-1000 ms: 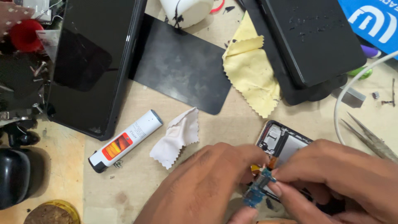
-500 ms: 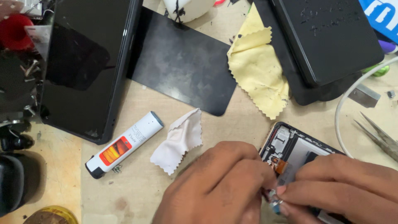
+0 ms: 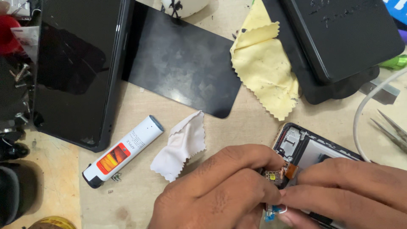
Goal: The person repairs a disassembled smartphone on a cluttered workbench. They use a metal pry tool and tweezers to work on the internal board, reposition the phone body, and press and align small internal components and connectors with their fingers, continuing fine manipulation of the bottom edge of the device.
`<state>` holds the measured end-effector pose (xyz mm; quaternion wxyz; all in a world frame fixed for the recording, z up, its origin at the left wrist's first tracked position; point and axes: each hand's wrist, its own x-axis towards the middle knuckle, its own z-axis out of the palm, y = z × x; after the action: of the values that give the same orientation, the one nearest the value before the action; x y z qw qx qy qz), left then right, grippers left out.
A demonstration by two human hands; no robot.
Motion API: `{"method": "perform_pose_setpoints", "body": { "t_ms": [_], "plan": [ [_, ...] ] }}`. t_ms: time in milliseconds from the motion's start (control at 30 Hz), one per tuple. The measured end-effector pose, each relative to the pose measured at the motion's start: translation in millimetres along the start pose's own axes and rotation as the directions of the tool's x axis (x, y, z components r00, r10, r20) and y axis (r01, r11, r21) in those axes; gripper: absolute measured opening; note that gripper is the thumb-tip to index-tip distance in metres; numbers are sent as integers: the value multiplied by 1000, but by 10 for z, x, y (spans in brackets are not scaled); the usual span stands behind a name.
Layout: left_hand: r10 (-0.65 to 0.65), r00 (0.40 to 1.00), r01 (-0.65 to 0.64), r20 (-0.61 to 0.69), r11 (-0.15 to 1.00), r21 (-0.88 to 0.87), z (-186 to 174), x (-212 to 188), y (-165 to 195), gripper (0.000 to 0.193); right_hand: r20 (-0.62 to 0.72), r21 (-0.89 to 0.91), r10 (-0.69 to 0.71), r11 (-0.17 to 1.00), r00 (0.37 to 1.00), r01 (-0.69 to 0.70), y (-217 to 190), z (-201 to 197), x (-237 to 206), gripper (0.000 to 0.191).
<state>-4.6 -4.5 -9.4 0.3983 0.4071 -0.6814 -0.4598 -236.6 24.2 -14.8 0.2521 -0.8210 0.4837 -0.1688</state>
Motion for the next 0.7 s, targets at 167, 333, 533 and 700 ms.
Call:
{"method": "perform_pose_setpoints", "body": {
  "t_ms": [167,333,533,700],
  "plan": [
    [-4,1000,4,12,1000,8,4,5,-4,13,6,4,-53,999,999,53,5,-13,22,25],
    [74,984,-95,160,987,127,-56,23,-31,4,13,-16,-34,999,999,34,16,-16,16,22],
    [-66,953,78,294,997,-28,-156,-26,-7,19,61,58,-4,998,998,0,63,-42,-3,22],
    [-50,948,68,316,996,-49,-176,-43,-45,20,29,75,11,997,1000,-13,32,-56,-9,18]
  ]
}}
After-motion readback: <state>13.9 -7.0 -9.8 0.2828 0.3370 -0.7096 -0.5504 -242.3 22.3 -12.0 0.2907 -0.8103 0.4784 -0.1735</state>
